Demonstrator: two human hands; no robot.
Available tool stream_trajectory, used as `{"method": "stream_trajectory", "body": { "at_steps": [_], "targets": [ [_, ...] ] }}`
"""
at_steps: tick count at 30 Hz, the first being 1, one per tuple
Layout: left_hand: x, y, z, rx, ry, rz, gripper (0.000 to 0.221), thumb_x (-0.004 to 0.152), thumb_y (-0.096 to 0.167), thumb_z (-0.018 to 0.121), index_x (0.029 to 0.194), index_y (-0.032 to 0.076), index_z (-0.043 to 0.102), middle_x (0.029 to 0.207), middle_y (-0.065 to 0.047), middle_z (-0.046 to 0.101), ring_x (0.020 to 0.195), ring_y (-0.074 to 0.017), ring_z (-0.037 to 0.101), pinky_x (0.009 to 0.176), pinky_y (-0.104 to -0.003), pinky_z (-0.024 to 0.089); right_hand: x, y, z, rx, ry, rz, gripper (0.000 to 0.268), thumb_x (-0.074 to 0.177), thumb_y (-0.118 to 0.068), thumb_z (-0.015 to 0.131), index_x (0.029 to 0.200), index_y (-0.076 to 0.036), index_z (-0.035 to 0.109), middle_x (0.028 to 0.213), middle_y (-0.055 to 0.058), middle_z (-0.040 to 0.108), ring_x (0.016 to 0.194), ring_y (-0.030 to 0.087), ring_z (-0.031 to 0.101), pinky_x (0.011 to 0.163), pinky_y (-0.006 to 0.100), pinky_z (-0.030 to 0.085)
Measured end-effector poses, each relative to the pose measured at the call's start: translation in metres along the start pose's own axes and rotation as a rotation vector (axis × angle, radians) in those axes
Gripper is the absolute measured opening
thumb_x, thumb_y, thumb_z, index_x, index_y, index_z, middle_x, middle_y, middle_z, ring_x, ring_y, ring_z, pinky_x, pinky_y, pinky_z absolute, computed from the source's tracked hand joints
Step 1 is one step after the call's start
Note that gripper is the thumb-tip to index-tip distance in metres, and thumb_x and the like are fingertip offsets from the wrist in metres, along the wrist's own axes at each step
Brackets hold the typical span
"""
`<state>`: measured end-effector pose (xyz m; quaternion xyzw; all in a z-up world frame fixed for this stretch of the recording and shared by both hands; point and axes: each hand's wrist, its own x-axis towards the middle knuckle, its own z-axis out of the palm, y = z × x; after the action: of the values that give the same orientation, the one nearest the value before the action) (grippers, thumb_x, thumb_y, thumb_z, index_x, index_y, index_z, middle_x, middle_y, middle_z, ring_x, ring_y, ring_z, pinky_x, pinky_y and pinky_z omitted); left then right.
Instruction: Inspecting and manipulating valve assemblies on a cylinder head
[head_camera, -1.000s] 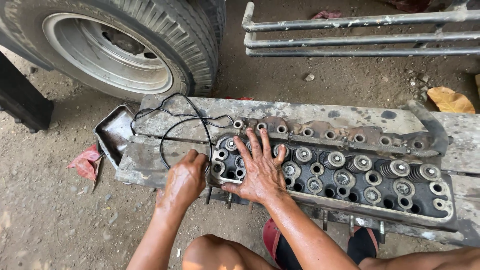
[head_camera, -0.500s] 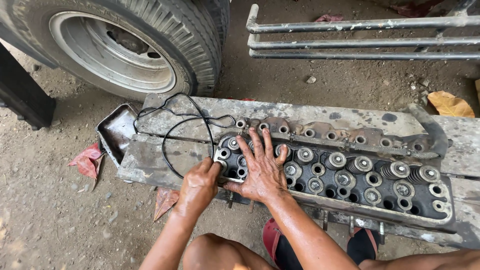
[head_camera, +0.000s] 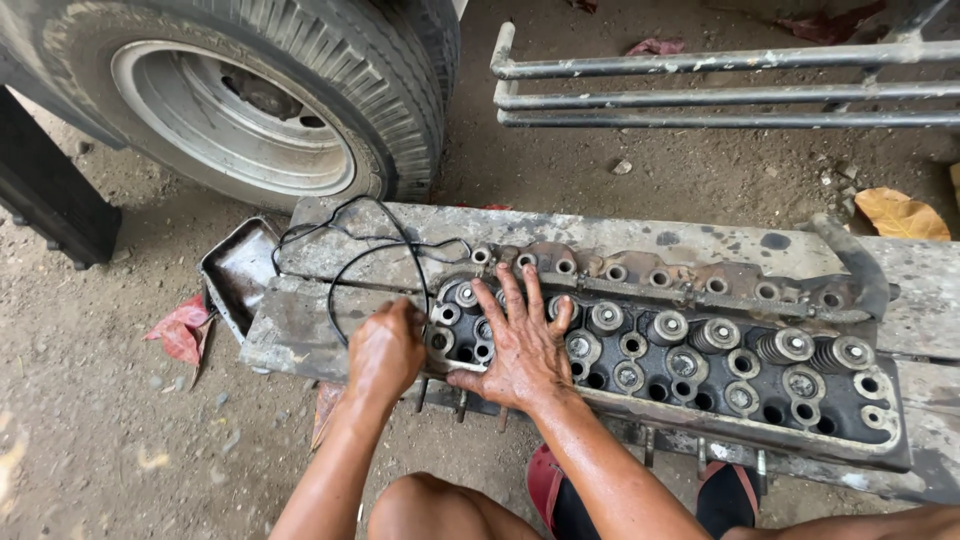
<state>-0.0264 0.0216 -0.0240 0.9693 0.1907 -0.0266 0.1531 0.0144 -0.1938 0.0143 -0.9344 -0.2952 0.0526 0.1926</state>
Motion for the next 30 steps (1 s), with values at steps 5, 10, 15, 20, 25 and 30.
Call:
{"method": "stream_trajectory", "body": {
  "at_steps": [5, 10, 15, 20, 25, 30],
  "targets": [
    [-0.029, 0.006, 0.001, 0.081, 0.019, 0.033, 0.016, 0.096, 0.031, 0.059, 0.097, 0.016, 0.066, 0.096, -0.011, 0.072, 0.087, -0.0419, 0.075, 0.077, -0.054, 0.061, -0.002, 0.001, 0.002, 0.016, -0.018, -0.01, 0.127, 0.062, -0.075, 0.082, 0.162, -0.022, 0.024, 0.169, 0.014, 0.012, 0.155, 0.041, 0.006, 0.107, 0.076, 0.014],
    [-0.038, 0.017, 0.012, 0.256, 0.192, 0.182, 0.008, 0.094, 0.017, 0.056, 0.097, 0.015, 0.063, 0.098, -0.008, 0.069, 0.079, -0.0352, 0.077, 0.068, -0.048, 0.063, 0.0, 0.003, 0.005, -0.009, 0.036, -0.015, 0.127, 0.062, -0.08, 0.08, 0.161, -0.022, 0.025, 0.168, 0.014, 0.014, 0.154, 0.041, 0.007, 0.106, 0.075, 0.013],
    [-0.039, 0.006, 0.009, 0.248, 0.285, 0.232, 0.008, 0.095, 0.022, 0.059, 0.091, 0.016, 0.063, 0.093, -0.007, 0.069, 0.077, -0.0329, 0.077, 0.063, -0.044, 0.062, 0.0, 0.004, 0.01, -0.003, 0.049, -0.026, 0.129, 0.06, -0.076, 0.084, 0.162, -0.023, 0.024, 0.169, 0.014, 0.013, 0.154, 0.041, 0.007, 0.106, 0.075, 0.014],
    [-0.032, 0.004, 0.008, 0.178, 0.259, 0.249, 0.013, 0.096, 0.031, 0.061, 0.089, 0.021, 0.062, 0.086, -0.004, 0.067, 0.078, -0.0324, 0.076, 0.066, -0.045, 0.062, 0.001, 0.004, 0.008, -0.01, 0.055, -0.029, 0.128, 0.061, -0.077, 0.082, 0.161, -0.023, 0.025, 0.168, 0.014, 0.014, 0.154, 0.041, 0.007, 0.105, 0.076, 0.014],
    [-0.034, -0.003, 0.01, 0.14, 0.15, 0.2, 0.012, 0.093, 0.034, 0.063, 0.091, 0.023, 0.065, 0.085, -0.004, 0.071, 0.082, -0.0334, 0.076, 0.069, -0.049, 0.061, 0.0, 0.003, 0.005, -0.017, 0.041, -0.026, 0.128, 0.061, -0.076, 0.083, 0.161, -0.023, 0.024, 0.168, 0.013, 0.013, 0.154, 0.041, 0.007, 0.106, 0.076, 0.015],
    [-0.036, 0.007, -0.011, -0.154, 0.333, 0.14, 0.012, 0.1, 0.024, 0.061, 0.096, 0.014, 0.066, 0.099, -0.013, 0.063, 0.094, -0.0424, 0.07, 0.079, -0.05, 0.057, 0.001, 0.003, 0.002, 0.022, 0.028, -0.031, 0.126, 0.062, -0.073, 0.084, 0.161, -0.023, 0.025, 0.168, 0.013, 0.014, 0.154, 0.041, 0.007, 0.105, 0.078, 0.014]
  ]
}}
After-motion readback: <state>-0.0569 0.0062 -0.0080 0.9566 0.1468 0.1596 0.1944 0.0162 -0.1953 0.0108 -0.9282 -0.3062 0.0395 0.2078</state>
